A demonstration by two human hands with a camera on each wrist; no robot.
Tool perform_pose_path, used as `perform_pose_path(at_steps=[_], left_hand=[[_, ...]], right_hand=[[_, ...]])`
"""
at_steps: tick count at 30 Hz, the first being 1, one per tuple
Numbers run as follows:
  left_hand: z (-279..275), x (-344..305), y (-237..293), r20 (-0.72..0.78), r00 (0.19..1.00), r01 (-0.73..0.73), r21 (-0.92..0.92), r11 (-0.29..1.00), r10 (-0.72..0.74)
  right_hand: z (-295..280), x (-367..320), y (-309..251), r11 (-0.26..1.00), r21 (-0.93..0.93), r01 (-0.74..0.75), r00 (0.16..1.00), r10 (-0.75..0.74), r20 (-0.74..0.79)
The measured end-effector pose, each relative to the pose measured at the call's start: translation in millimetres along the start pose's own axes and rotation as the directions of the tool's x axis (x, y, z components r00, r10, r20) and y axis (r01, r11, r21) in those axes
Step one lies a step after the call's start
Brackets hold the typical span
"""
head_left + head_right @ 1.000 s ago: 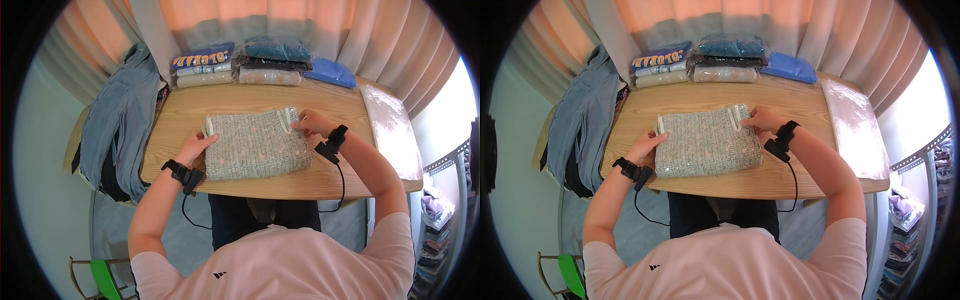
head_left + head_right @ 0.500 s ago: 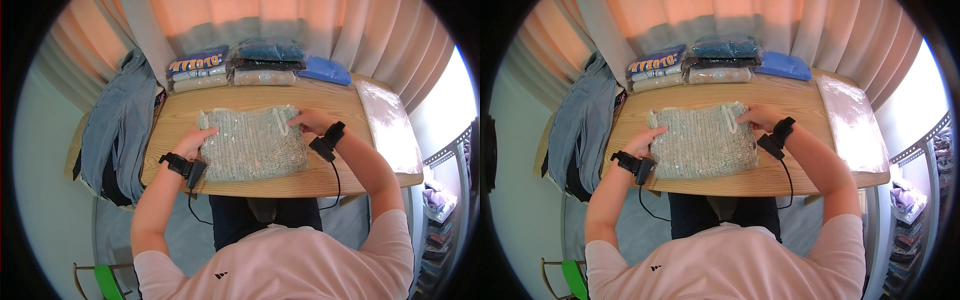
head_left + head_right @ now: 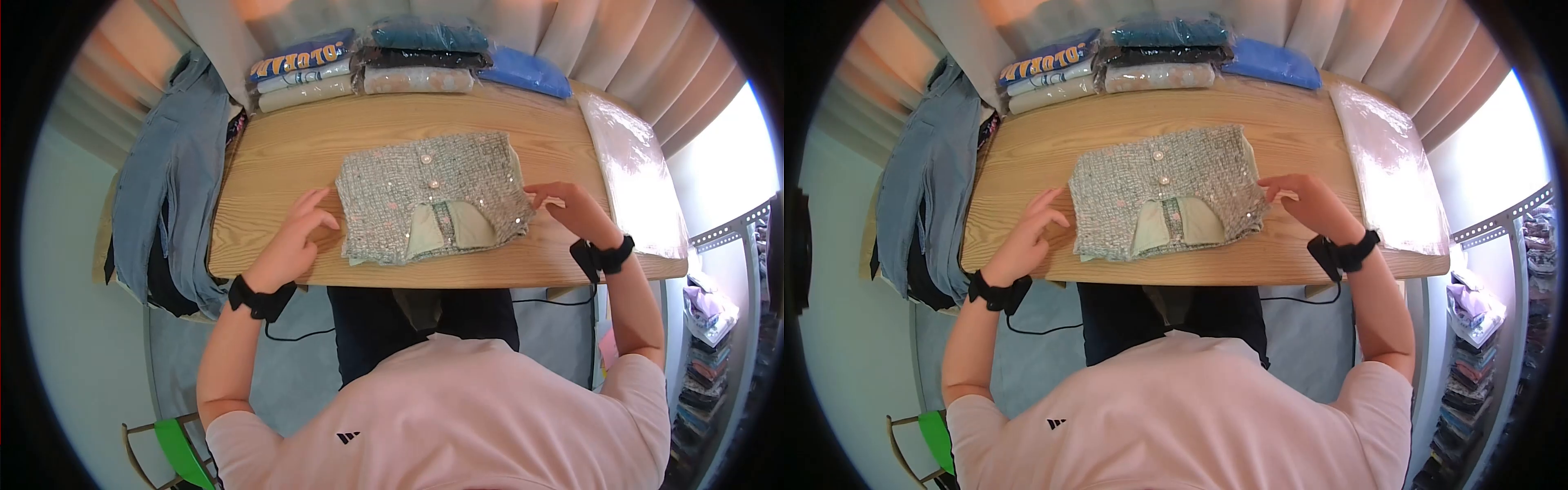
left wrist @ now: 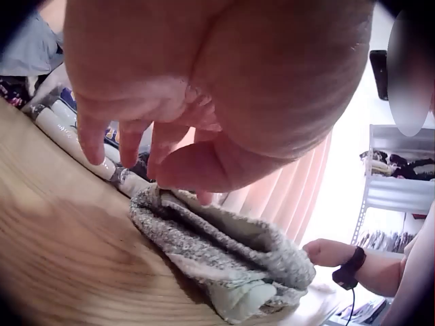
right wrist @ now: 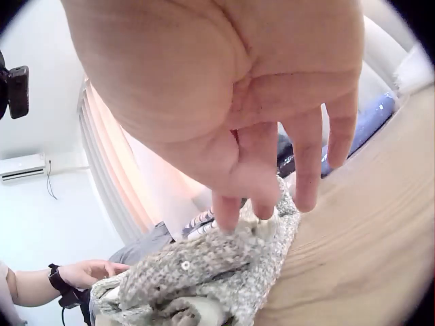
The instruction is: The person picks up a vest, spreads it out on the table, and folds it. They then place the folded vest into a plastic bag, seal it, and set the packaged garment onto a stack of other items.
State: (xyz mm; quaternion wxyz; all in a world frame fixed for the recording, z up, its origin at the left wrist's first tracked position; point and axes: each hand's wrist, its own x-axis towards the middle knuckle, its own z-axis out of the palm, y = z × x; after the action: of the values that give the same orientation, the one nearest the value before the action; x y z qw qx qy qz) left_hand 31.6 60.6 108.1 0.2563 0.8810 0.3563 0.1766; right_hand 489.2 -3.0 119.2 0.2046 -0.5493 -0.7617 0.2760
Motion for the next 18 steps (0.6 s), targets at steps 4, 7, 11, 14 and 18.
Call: perform_pose_path(at_steps=[4,7,11,14,18], left_hand=[[7.5,-8.6,11.3,-0.112,0.987,0.106,-0.097,0.990,-0.117],[26.8,-5.0,29.8,-0.168,0.952,0.191,-0.329,0.925,-0.256],[53.1,2.8,32.7,-0.215,0.927,0.199,-0.417,0.887,-0.309],[57.4,7.8,41.1,-0.190,0.924,0.254,-0.342,0.904,-0.332],[69.7,5.5,25.9,-0.253,0.899,0.240,-0.399,0.885,-0.358]], right_hand=[[22.9,-18.1,-18.4,1.000,0.026,-0.008,0.991,0.011,-0.135],[48.9,-18.1,-42.9,0.996,0.084,-0.030,0.938,0.057,-0.343],[63.7,-16.0,-54.6,0.975,0.182,-0.128,0.912,0.188,-0.364],[66.7,-15.9,-59.8,0.929,0.370,-0.022,0.898,0.180,-0.400],[69.4,-17.1,-36.0,0.903,0.404,-0.143,0.892,0.295,-0.342]])
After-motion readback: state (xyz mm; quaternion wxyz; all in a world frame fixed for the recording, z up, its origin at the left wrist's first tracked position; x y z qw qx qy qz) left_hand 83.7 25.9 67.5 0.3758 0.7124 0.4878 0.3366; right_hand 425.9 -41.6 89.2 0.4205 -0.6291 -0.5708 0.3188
